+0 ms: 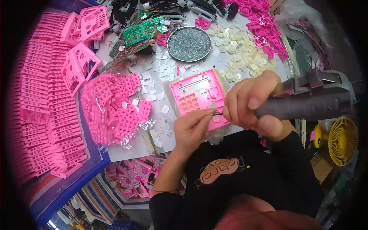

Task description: Assemble pink plastic toy calculator shells with electronics and internal components using an electric screwdriver.

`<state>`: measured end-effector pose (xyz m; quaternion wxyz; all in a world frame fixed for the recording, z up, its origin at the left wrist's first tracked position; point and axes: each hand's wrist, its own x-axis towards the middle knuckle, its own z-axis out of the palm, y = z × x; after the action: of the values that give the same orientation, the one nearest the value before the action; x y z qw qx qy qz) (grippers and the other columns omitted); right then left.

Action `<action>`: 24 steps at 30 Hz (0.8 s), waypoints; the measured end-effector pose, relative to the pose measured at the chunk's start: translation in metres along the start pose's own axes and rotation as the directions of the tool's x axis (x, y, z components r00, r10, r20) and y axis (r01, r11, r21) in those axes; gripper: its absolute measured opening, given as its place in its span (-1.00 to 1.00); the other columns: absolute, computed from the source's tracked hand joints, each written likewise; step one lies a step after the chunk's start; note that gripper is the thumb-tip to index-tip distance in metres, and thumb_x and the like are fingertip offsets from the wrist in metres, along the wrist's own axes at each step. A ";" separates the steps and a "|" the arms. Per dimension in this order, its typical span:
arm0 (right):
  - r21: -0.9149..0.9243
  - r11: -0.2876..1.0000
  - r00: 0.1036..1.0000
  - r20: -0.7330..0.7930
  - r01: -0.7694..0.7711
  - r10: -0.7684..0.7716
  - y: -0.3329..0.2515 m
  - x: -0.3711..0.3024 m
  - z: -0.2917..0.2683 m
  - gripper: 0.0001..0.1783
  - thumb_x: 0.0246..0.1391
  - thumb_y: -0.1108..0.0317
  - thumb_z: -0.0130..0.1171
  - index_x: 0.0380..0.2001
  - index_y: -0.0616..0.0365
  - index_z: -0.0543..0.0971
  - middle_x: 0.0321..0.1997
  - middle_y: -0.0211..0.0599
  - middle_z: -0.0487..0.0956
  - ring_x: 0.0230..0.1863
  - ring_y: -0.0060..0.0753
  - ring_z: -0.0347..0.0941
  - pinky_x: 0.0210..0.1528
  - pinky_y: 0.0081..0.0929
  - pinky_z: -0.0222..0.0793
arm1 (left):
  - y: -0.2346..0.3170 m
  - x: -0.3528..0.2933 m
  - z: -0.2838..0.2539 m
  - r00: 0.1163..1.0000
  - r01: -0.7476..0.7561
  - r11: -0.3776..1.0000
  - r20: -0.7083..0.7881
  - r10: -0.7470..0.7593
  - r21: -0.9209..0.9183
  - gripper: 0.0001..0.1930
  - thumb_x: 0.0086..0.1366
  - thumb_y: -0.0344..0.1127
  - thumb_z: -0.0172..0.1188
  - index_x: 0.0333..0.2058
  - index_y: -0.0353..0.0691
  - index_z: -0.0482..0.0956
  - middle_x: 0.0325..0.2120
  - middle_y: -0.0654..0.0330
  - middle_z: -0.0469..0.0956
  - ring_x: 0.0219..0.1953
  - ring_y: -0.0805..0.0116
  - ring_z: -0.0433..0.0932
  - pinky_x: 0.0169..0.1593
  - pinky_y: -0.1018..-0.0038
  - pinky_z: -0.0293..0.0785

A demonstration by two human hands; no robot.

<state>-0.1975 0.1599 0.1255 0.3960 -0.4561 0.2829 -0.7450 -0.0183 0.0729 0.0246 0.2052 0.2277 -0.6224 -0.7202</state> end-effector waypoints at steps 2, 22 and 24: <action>-0.064 0.998 0.999 -0.028 -0.025 0.023 0.007 -0.009 -0.008 -0.67 0.17 0.22 0.28 -0.14 0.00 0.36 -0.65 -0.49 0.38 -0.62 -0.54 0.31 -0.52 -0.48 0.29 | -0.002 0.007 -0.009 0.982 -0.149 0.908 -0.049 0.182 0.392 -0.87 0.29 -0.49 0.26 -0.19 -0.29 0.69 -0.26 0.14 0.69 -0.37 0.32 0.61 -0.30 0.44 0.48; -0.572 0.817 0.984 0.085 -0.080 0.156 0.063 -0.036 -0.043 -0.71 0.12 0.46 0.21 -0.13 0.17 0.36 -0.49 -0.28 0.46 -0.45 -0.45 0.38 -0.35 -0.42 0.38 | 0.001 0.041 -0.019 0.677 -0.716 0.093 0.655 0.335 0.692 -0.89 0.10 -0.27 0.18 -0.39 -0.03 0.65 -0.35 0.39 0.51 -0.14 0.38 0.46 0.03 0.25 0.28; -0.499 0.856 0.984 0.034 -0.135 0.175 0.060 -0.037 -0.037 -0.71 0.12 0.45 0.22 -0.14 0.17 0.38 -0.47 -0.28 0.47 -0.45 -0.45 0.40 -0.35 -0.42 0.39 | 0.001 0.040 -0.020 0.660 -0.727 0.074 0.666 0.347 0.683 -0.89 0.11 -0.27 0.18 -0.39 -0.02 0.66 -0.35 0.39 0.52 -0.13 0.38 0.46 0.03 0.22 0.29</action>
<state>-0.2011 0.1624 0.0458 0.3356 -0.5467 0.4842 -0.5950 -0.0389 0.0341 0.0199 0.1841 -0.0763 -0.9724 -0.1217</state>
